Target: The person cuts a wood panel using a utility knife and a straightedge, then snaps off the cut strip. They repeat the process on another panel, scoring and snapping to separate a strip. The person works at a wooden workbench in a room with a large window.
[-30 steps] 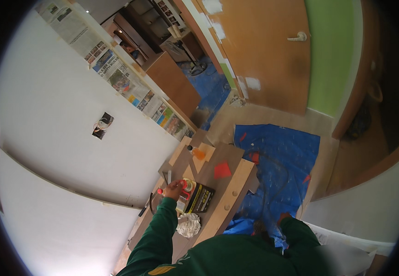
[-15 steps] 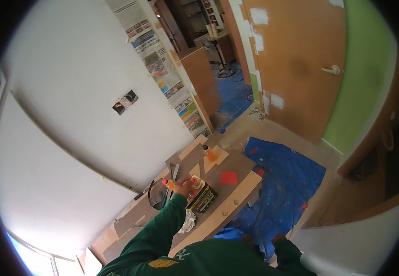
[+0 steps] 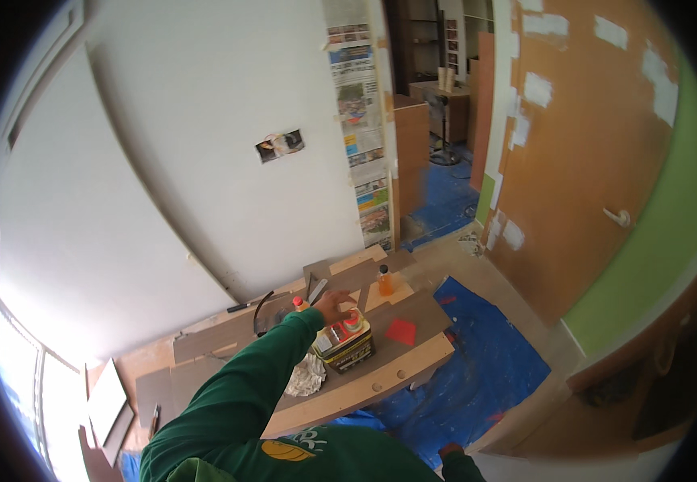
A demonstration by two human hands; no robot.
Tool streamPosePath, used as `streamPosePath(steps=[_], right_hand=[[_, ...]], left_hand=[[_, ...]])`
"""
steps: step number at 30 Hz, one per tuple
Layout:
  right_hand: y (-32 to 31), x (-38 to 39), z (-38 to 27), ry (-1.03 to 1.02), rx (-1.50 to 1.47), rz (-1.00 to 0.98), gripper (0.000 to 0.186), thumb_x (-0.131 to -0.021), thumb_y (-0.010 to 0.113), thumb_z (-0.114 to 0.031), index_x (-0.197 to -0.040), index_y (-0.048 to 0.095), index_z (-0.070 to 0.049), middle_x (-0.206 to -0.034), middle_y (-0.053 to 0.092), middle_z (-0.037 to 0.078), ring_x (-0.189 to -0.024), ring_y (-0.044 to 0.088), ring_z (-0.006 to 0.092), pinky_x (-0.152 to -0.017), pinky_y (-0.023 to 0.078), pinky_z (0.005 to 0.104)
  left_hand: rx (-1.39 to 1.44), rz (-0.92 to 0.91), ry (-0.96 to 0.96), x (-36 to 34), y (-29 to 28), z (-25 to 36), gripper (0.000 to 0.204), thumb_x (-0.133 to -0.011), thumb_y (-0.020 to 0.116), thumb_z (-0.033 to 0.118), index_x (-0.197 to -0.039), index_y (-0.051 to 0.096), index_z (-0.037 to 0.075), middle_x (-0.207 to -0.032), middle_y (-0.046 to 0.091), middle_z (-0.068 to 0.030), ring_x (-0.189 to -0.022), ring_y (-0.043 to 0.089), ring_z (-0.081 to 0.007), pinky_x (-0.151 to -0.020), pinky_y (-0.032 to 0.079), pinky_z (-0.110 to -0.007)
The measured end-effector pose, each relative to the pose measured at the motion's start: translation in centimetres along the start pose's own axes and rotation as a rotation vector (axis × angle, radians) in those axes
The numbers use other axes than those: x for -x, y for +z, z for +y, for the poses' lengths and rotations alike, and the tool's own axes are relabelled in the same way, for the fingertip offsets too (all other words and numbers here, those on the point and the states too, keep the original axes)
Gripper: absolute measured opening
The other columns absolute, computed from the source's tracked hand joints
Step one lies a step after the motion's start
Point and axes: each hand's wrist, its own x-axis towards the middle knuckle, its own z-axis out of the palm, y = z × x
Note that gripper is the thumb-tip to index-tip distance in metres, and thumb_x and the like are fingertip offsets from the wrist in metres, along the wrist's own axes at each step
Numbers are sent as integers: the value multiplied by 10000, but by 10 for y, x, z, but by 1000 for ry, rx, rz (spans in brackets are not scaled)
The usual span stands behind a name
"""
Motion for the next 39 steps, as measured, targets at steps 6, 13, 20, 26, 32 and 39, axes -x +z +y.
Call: streamPosePath(steps=[6,13,20,26,32,39], right_hand=[[19,-11,24,120,-116,72,415,-880,593,-468,-982,784,-114,-1026,752,184,-1004,701,410,-922,553,522],[22,-29,38,-268,280,-110,448,-982,474,-456,-1019,788,-139,-1031,754,178,-971,711,406,-890,557,542],[-54,-63,-22,-134,11,-165,351,-951,539,-344,-1014,773,-89,-988,755,157,-911,709,340,-840,564,486],[-130,-99,-93,-108,-275,-207,274,-925,595,-247,-1009,760,-46,-951,756,139,-859,707,283,-797,569,437],[-137,-110,-147,-137,-383,-201,206,-898,651,-151,-1005,747,-3,-914,756,122,-807,705,226,-754,575,388],[-60,-68,-223,-262,-107,-96,228,-866,723,-182,-1012,756,-10,-944,775,128,-858,726,225,-809,585,395]], left_hand=[[232,446,-201,58,-18,44,529,-933,705,499,-1169,714,25,-1288,664,-187,-1256,540,-408,-1079,445,-472],[415,226,-681,264,12,44,557,-1078,453,460,-843,678,7,-797,691,-187,-796,678,-396,-755,519,-487],[423,239,-811,449,75,67,506,-1064,499,426,-815,683,26,-721,692,-121,-714,705,-282,-722,560,-421],[609,464,-768,531,104,81,240,-838,743,126,-1047,677,26,-1011,711,-123,-979,694,-293,-853,553,-415],[463,346,-1214,667,153,49,303,-953,605,347,-1020,716,73,-1041,727,-181,-1032,680,-394,-891,537,-490],[192,-291,-1417,961,261,57,318,-862,770,347,-1070,689,120,-1053,735,-128,-1019,696,-359,-851,561,-505]])
